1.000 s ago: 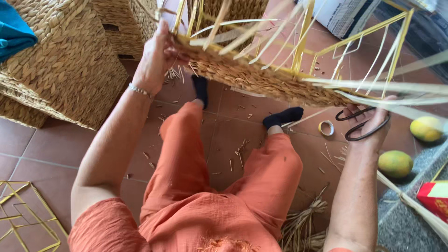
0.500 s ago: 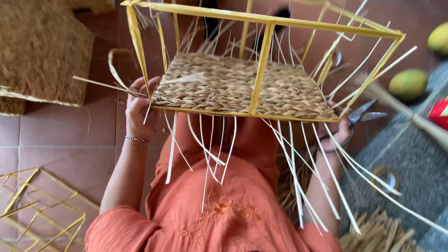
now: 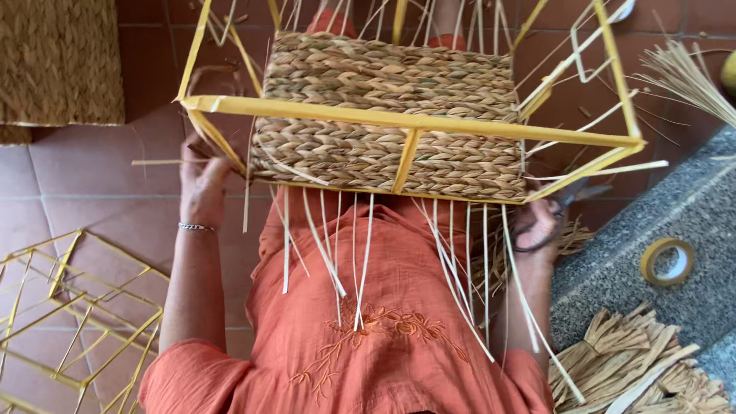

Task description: The person sits on the floor weaving a water hyacinth basket on a bamboo frame, tucking and tightening woven strands around the rim and weaving flat strips along the edge by hand. They then use scissors to trim excess strands and continue weaving and adjusting the basket.

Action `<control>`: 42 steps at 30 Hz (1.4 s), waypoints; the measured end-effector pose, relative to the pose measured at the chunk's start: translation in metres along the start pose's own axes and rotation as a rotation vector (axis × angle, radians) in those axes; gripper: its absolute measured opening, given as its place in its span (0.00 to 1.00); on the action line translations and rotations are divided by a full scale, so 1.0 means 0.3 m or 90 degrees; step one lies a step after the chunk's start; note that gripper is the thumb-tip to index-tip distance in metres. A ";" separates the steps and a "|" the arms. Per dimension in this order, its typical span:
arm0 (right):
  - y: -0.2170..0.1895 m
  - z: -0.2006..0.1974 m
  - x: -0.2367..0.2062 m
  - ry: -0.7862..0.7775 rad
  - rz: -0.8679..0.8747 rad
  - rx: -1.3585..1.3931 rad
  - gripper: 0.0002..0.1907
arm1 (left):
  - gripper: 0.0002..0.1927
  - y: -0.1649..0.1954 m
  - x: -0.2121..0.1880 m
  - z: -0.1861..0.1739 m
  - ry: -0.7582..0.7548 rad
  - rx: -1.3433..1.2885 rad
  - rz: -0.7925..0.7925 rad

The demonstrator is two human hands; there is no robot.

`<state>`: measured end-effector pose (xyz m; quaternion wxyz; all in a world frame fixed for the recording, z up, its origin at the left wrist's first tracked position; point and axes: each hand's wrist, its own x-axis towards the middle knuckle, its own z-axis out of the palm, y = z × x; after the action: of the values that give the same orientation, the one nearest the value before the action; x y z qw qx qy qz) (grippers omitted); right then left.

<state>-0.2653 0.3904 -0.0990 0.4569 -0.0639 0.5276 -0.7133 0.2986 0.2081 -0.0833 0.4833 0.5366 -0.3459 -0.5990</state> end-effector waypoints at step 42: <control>0.138 0.848 0.238 -0.830 -0.403 -1.036 0.31 | 0.12 -0.041 0.221 0.519 -0.455 0.808 0.284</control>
<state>-0.1363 0.1613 -0.0497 0.2653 -0.8462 0.4576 -0.0646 0.1467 0.1324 -0.0866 0.0503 0.4020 -0.8598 -0.3108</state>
